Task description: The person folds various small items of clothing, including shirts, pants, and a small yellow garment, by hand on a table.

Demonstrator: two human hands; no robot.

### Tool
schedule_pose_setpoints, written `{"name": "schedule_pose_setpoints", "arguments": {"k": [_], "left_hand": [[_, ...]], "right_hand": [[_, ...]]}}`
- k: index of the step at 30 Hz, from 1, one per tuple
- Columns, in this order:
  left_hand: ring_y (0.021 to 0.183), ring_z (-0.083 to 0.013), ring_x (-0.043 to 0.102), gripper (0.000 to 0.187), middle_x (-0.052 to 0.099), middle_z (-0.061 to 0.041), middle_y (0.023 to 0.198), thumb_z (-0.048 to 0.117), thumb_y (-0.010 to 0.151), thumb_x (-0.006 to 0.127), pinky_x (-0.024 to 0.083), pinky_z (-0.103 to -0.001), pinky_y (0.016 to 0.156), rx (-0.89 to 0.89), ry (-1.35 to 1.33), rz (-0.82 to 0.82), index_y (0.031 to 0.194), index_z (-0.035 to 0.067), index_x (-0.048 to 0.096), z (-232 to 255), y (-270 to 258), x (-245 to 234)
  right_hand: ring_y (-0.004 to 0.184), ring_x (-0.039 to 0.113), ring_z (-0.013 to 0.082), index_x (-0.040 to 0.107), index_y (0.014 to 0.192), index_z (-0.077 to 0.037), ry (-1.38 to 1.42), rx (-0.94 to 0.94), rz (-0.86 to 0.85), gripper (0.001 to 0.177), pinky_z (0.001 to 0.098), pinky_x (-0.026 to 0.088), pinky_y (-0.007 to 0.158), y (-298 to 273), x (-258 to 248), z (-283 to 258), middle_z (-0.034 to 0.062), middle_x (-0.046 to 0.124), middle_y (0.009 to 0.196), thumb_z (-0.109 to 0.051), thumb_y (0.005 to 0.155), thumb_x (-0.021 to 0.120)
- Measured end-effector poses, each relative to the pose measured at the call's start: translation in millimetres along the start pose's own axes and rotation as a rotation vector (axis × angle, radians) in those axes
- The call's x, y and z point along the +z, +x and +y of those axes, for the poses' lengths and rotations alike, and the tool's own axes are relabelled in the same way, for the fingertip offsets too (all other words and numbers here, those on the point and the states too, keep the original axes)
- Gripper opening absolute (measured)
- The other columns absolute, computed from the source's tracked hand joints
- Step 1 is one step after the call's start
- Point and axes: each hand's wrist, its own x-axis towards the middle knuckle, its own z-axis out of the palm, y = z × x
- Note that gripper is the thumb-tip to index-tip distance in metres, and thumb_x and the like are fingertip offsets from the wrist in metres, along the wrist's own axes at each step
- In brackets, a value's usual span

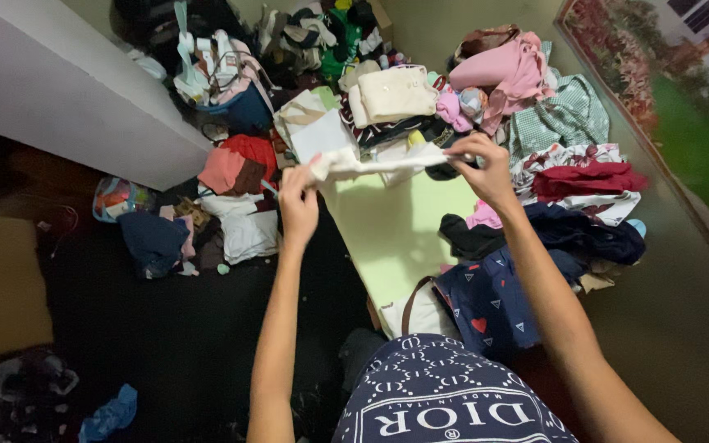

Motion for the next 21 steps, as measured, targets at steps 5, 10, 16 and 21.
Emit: {"name": "schedule_pose_setpoints", "arguments": {"k": [5, 10, 16, 21], "left_hand": [[0.112, -0.034, 0.067, 0.044, 0.073, -0.018, 0.114, -0.011, 0.079, 0.051, 0.047, -0.047, 0.102, 0.058, 0.098, -0.071, 0.114, 0.002, 0.074, 4, -105, 23], [0.114, -0.0338, 0.067, 0.039, 0.074, -0.016, 0.118, -0.005, 0.088, 0.054, 0.049, -0.046, 0.105, -0.001, 0.082, -0.434, 0.121, 0.005, 0.073, -28, -228, 54], [0.105, -0.0346, 0.069, 0.04, 0.075, -0.016, 0.111, -0.003, 0.084, 0.056, 0.049, -0.048, 0.101, -0.086, 0.003, -0.63, 0.118, 0.006, 0.073, -52, -263, 83], [0.081, -0.0386, 0.073, 0.029, 0.07, -0.026, 0.09, 0.006, 0.095, 0.058, 0.056, -0.044, 0.074, -0.59, -0.048, -0.587, 0.12, 0.003, 0.072, -84, -232, 100]], "right_hand": [[0.094, 0.069, 0.0232, 0.077, 0.086, -0.006, -0.147, -0.095, -0.221, 0.021, 0.0385, 0.051, 0.089, -60, -2, 41, 0.0066, 0.076, 0.095, 0.008, 0.07, 0.074], [0.09, 0.073, 0.0266, 0.077, 0.088, -0.006, -0.145, 0.141, -0.589, 0.025, 0.0362, 0.057, 0.08, -149, 29, 140, 0.0075, 0.077, 0.095, 0.004, 0.065, 0.074], [0.085, 0.076, 0.028, 0.079, 0.096, -0.006, -0.269, 0.287, -0.796, 0.029, 0.0368, 0.059, 0.076, -175, 47, 189, 0.0139, 0.078, 0.094, 0.001, 0.069, 0.069], [0.083, 0.076, 0.0262, 0.077, 0.102, -0.006, -0.225, 0.391, -0.755, 0.026, 0.0364, 0.057, 0.078, -140, 55, 198, 0.0167, 0.078, 0.092, -0.004, 0.078, 0.068]]}}
